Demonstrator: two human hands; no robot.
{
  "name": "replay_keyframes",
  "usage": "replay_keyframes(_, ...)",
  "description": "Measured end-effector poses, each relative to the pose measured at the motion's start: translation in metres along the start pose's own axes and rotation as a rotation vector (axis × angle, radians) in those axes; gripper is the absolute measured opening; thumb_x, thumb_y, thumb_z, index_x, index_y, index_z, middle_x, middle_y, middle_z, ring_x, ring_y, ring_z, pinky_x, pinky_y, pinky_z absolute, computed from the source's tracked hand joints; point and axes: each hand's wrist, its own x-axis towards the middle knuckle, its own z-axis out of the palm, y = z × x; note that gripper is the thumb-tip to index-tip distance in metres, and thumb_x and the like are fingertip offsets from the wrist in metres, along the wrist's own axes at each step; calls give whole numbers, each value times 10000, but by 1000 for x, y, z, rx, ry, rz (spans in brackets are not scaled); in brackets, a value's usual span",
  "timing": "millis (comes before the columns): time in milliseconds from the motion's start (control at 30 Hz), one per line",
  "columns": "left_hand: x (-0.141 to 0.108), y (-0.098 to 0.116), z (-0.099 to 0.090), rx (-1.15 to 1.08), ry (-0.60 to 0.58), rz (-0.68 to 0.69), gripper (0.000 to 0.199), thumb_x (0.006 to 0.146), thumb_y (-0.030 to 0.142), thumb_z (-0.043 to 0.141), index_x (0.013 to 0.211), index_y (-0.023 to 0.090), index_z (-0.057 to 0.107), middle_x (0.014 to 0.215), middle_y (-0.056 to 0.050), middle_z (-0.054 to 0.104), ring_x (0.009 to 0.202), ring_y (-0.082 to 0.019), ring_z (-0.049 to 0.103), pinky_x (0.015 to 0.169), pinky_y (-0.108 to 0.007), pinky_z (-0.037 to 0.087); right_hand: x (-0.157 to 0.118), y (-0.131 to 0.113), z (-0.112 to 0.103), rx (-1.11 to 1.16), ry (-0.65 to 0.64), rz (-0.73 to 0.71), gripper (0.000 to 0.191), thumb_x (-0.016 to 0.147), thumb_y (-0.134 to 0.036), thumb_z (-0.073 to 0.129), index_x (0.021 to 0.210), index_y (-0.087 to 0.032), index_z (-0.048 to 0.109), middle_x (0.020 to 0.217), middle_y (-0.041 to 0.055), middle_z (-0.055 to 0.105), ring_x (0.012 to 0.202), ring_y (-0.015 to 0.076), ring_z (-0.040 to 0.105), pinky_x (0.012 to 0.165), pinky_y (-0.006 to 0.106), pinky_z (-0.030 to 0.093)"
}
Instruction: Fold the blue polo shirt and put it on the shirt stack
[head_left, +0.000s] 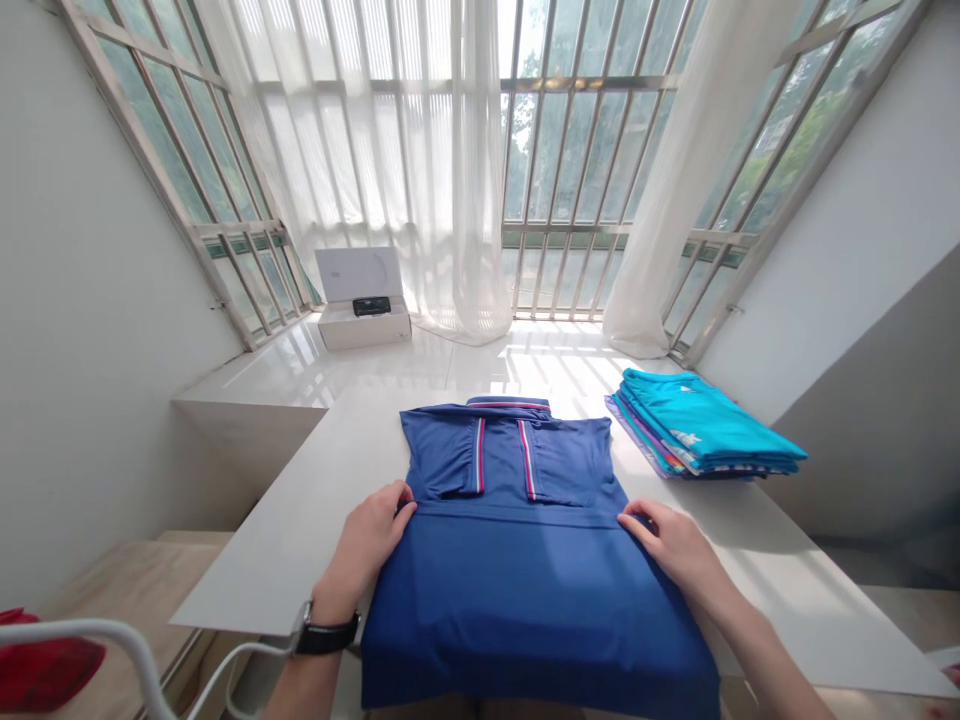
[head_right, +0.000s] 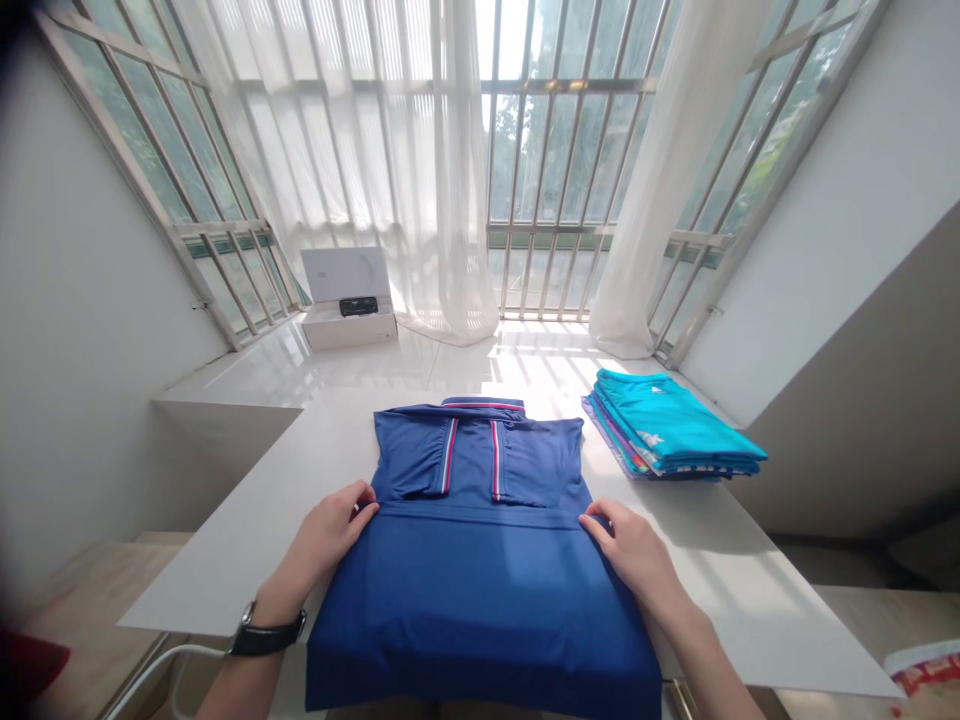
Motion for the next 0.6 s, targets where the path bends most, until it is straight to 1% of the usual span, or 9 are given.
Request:
replay_keyframes(100,-5,6,-1,85,122,67,166,965,236,470,1053,217,609,1095,-69,689,988,-224,653,851,-343,505,-11,-9,8,-142,222,-96,393,922,-518,444,956,-228,707,1011,111,727,954,312,671,859,454,535)
replay_keyframes(133,-9,8,1,93,170,118,208,979,243,455,1113,212,611,1163,-86,675,1065,-235,634,917,-373,501,-17,-12,12,-155,256,-148,405,934,-511,440,1030,-220,705,1083,125,717,1027,321,659,917,472,529)
replay_keyframes(200,-19,12,9,85,205,247,311,1014,308,429,1263,210,587,1311,-104,627,1229,-249,566,1045,-419,456,-30,-19,20,-143,222,-240,436,949,-509,455,1193,-221,675,1258,129,674,1184,315,616,1027,475,502)
replay_keyframes(267,-28,13,22,104,156,367,446,1022,419,433,1418,227,509,1455,-102,542,1361,-268,472,1121,-444,404,-41,-21,29,-153,123,-265,530,942,-546,481,1353,-233,598,1422,112,588,1314,318,544,1089,481,475)
replay_keyframes(333,-33,11,35,155,99,434,558,1012,494,439,1514,251,413,1552,-96,441,1429,-293,396,1155,-469,366,-48,-19,39,-189,27,-232,644,927,-589,488,1462,-231,503,1520,102,495,1386,336,472,1117,518,450)
replay_keyframes(400,-33,8,45,200,59,448,596,1017,513,419,1556,276,335,1602,-89,355,1457,-303,354,1173,-486,338,-49,-17,46,-212,-38,-189,702,925,-604,478,1511,-219,440,1564,98,427,1423,347,418,1143,551,413)
replay_keyframes(467,-29,6,48,221,32,438,597,1027,509,395,1573,296,281,1624,-78,303,1472,-299,329,1188,-497,315,-45,-16,49,-206,-59,-167,717,925,-603,478,1525,-216,417,1582,90,392,1443,347,382,1168,562,375)
replay_keyframes(533,-25,7,46,217,15,425,599,1027,516,390,1573,301,274,1625,-72,299,1475,-298,324,1192,-508,314,-40,-16,48,-179,-53,-162,717,918,-602,489,1523,-223,421,1582,85,395,1444,345,381,1174,559,368)
replay_keyframes(600,-25,8,41,189,21,402,600,1023,521,398,1566,285,304,1615,-80,323,1470,-304,333,1189,-524,323,-41,-14,46,-132,-6,-160,690,923,-591,482,1509,-229,443,1575,84,413,1436,343,396,1165,561,384)
